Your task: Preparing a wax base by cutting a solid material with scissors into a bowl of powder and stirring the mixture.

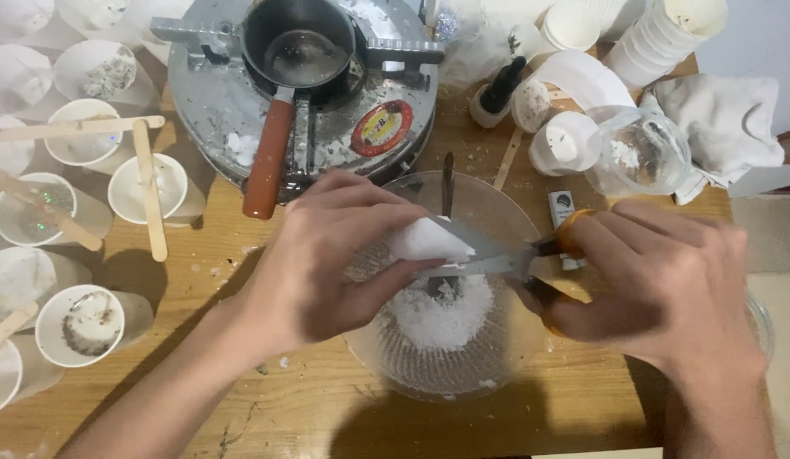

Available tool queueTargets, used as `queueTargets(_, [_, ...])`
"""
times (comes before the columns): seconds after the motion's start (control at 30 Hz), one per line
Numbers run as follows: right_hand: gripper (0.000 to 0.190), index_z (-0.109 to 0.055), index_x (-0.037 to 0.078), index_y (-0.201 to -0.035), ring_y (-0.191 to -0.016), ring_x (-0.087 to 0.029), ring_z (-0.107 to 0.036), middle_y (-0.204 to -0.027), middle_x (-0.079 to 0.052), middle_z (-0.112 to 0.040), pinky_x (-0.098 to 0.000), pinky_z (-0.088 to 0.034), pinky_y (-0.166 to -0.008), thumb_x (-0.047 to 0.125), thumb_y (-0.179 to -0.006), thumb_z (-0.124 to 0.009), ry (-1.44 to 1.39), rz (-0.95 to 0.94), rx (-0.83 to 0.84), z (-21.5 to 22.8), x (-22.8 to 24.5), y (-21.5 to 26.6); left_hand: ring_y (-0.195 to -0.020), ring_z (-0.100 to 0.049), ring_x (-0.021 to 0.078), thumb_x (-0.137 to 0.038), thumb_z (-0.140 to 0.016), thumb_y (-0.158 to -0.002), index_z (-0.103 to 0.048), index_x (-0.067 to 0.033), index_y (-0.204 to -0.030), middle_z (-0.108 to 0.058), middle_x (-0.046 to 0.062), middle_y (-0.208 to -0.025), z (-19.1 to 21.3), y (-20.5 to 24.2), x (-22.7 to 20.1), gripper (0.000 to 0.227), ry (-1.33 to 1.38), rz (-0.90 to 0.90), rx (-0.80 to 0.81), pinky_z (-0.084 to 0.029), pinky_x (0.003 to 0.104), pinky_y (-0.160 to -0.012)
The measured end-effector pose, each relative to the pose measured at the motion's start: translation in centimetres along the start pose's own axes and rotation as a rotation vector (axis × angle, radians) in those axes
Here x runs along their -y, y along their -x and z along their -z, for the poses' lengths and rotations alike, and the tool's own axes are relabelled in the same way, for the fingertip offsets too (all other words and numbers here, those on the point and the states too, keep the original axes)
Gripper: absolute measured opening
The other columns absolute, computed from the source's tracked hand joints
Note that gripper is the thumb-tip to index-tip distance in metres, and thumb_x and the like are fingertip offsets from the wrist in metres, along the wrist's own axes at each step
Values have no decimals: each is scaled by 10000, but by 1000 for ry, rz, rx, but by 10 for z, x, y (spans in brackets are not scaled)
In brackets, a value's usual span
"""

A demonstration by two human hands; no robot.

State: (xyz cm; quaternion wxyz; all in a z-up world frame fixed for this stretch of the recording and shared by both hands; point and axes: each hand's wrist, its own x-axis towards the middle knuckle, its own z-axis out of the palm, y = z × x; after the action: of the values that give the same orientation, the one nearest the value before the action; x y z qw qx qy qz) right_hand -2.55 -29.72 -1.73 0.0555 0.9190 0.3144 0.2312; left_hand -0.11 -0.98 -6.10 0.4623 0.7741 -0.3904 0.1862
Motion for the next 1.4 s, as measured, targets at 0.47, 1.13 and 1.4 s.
queueTargets(0.47, [428, -325, 152, -538, -459, -138, -280, -485, 12, -272, -294, -170, -440, 62, -748, -687, -19, 45, -41, 2, -6, 8, -835, -756, 211, -168, -868, -870, -704, 14, -1090, -798, 93, -970, -1, 1, -1, 329, 33, -3, -5, -525, 376, -866])
queueTargets(1.13, [403, -414, 150, -555, -468, -134, -421, -479, 18, -385, -317, -193, -413, 51, -785, -730, -9, 25, 58, -3, -12, 19, -836, -768, 229, -177, -854, -867, -715, 32, -1090, -801, 124, -1017, 5, 0, 0, 336, 59, 20, 24, -541, 395, -881])
queueTargets(1.4, [689, -464, 161, -622, -527, -160, -455, -533, 16, -415, -346, -220, -469, 671, -959, -782, 7, -39, 95, 6, 5, 1, -880, -776, 259, -182, -867, -857, -706, 22, -1096, -796, 144, -1025, 5, -1, -5, 352, 48, 4, 24, -535, 435, -928])
